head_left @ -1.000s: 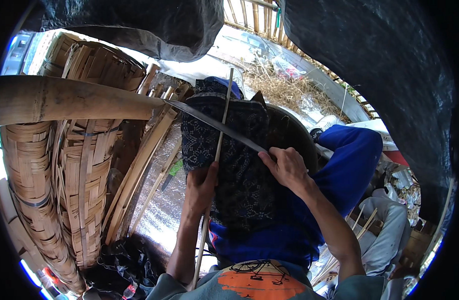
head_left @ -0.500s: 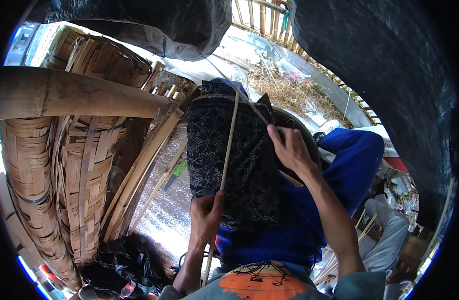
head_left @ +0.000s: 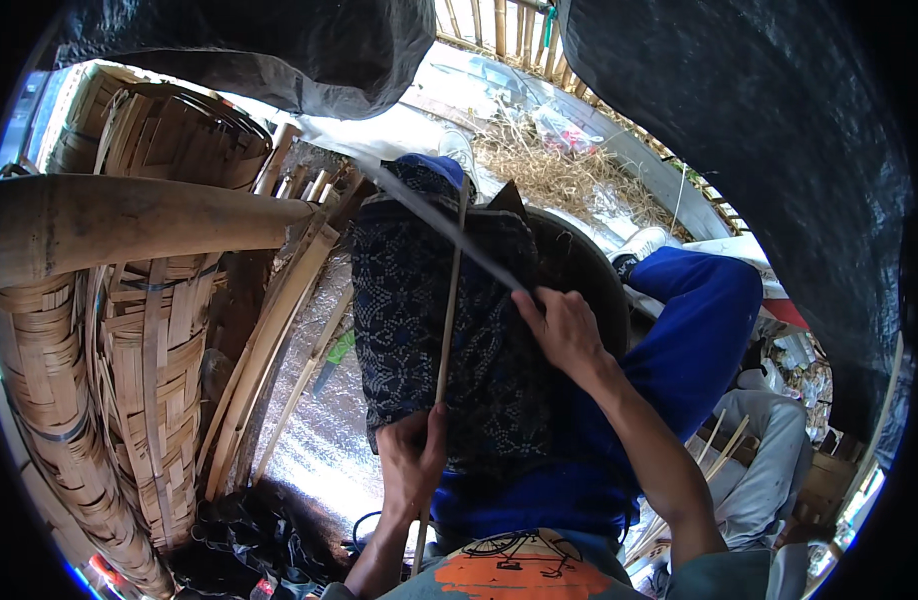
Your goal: The person scrapes a bamboo stick using a knife, shaves a thin bamboo strip with the knife, and then resumes scraping the bamboo stick.
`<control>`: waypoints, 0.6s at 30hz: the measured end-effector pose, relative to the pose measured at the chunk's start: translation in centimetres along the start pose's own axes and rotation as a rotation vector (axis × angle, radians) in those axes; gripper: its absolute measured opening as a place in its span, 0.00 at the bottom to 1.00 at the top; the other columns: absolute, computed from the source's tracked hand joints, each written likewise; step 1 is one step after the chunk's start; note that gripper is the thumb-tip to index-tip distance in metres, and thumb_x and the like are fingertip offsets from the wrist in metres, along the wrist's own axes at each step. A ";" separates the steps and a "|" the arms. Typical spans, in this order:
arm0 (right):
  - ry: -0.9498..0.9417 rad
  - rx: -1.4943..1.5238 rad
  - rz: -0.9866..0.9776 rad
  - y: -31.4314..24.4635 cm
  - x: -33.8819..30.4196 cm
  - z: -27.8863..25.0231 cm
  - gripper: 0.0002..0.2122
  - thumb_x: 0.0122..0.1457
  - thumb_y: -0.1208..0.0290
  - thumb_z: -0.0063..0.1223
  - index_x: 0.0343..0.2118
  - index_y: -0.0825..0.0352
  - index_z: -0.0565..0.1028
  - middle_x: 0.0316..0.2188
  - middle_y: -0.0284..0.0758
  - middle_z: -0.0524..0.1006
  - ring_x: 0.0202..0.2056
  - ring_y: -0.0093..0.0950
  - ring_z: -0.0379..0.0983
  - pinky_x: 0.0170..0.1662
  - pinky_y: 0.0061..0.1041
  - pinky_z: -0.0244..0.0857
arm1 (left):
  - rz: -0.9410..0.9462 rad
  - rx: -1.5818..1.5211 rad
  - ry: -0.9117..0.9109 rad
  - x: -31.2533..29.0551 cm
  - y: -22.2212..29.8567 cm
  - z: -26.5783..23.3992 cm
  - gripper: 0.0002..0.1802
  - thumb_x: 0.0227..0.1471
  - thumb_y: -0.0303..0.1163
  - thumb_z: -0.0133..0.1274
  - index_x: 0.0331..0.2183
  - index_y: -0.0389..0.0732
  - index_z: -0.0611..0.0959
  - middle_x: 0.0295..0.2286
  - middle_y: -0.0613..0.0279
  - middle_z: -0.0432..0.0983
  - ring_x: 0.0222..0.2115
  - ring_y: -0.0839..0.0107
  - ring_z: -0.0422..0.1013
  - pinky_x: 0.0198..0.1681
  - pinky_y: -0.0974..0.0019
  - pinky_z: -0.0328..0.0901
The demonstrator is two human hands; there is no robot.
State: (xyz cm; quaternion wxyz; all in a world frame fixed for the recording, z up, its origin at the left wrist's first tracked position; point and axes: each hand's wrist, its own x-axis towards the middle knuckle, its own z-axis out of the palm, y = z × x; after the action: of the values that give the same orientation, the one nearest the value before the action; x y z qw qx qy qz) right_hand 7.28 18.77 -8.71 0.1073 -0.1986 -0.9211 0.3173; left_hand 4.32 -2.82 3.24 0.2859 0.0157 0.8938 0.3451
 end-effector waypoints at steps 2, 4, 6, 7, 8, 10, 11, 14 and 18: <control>0.062 -0.031 0.010 2.0 2.6 1.8 0.24 0.62 0.55 0.47 0.16 0.69 0.72 0.07 0.43 0.68 0.14 0.42 0.72 0.17 0.35 0.66 | 0.006 -0.033 -0.027 -0.3 -0.2 0.3 0.24 0.57 0.34 0.51 0.14 0.30 0.73 0.07 0.64 0.59 0.11 0.82 0.51 0.15 0.67 0.46; 0.119 -0.050 0.019 4.4 4.9 4.0 0.24 0.63 0.54 0.47 0.16 0.69 0.72 0.07 0.42 0.69 0.13 0.40 0.72 0.17 0.35 0.66 | 0.003 -0.058 -0.046 -0.5 -0.5 0.2 0.24 0.57 0.34 0.51 0.14 0.29 0.73 0.07 0.64 0.58 0.11 0.83 0.51 0.15 0.67 0.45; 0.268 -0.495 -0.392 7.0 6.9 3.7 0.24 0.62 0.52 0.47 0.17 0.69 0.71 0.06 0.37 0.66 0.11 0.32 0.70 0.14 0.30 0.63 | -0.021 -0.054 -0.044 -0.3 -0.2 0.4 0.24 0.57 0.35 0.51 0.14 0.29 0.73 0.07 0.64 0.58 0.12 0.83 0.51 0.15 0.67 0.45; 0.271 -0.494 -0.393 7.2 6.9 2.9 0.24 0.62 0.52 0.47 0.17 0.69 0.71 0.06 0.37 0.66 0.11 0.32 0.70 0.14 0.30 0.63 | -0.019 -0.053 -0.041 0.0 -0.1 0.3 0.24 0.57 0.35 0.51 0.14 0.29 0.73 0.07 0.64 0.58 0.12 0.83 0.51 0.15 0.67 0.45; -0.013 0.008 0.196 5.4 7.4 0.5 0.22 0.61 0.52 0.49 0.21 0.68 0.70 0.09 0.34 0.66 0.11 0.28 0.67 0.14 0.27 0.61 | -0.030 -0.043 -0.029 0.2 -0.5 0.2 0.25 0.57 0.35 0.51 0.14 0.30 0.73 0.07 0.65 0.58 0.11 0.83 0.51 0.15 0.67 0.45; -0.316 0.501 0.778 3.3 7.0 -2.9 0.20 0.60 0.52 0.52 0.24 0.68 0.69 0.11 0.32 0.65 0.11 0.23 0.64 0.14 0.24 0.59 | -0.043 -0.025 -0.023 0.5 -0.7 0.2 0.25 0.57 0.36 0.51 0.13 0.30 0.74 0.06 0.65 0.59 0.11 0.83 0.53 0.15 0.68 0.47; -0.317 0.630 0.789 2.5 6.0 -4.1 0.21 0.59 0.50 0.52 0.24 0.67 0.68 0.11 0.29 0.63 0.10 0.20 0.62 0.13 0.22 0.57 | -0.042 -0.029 -0.023 0.9 -0.3 0.1 0.25 0.57 0.36 0.51 0.13 0.30 0.74 0.06 0.65 0.59 0.11 0.83 0.53 0.15 0.68 0.47; -0.348 0.962 0.883 -0.4 4.1 -5.7 0.19 0.57 0.52 0.56 0.27 0.67 0.70 0.10 0.24 0.59 0.09 0.15 0.57 0.12 0.17 0.52 | -0.053 -0.024 -0.013 2.6 1.5 0.2 0.23 0.56 0.37 0.52 0.16 0.31 0.76 0.07 0.66 0.61 0.11 0.83 0.54 0.15 0.69 0.49; -0.396 1.199 0.878 -3.8 3.5 -6.0 0.15 0.59 0.57 0.56 0.29 0.67 0.71 0.10 0.23 0.60 0.09 0.14 0.57 0.13 0.17 0.52 | 0.064 -0.065 -0.026 4.4 5.1 0.7 0.17 0.56 0.39 0.54 0.26 0.33 0.78 0.10 0.66 0.67 0.12 0.83 0.60 0.15 0.71 0.52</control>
State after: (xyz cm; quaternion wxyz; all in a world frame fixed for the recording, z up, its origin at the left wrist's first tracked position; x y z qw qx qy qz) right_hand 5.01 20.83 -1.41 -0.1059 -0.3935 -0.4301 0.8055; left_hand 0.14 2.46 3.86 0.2869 0.0393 0.8773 0.3828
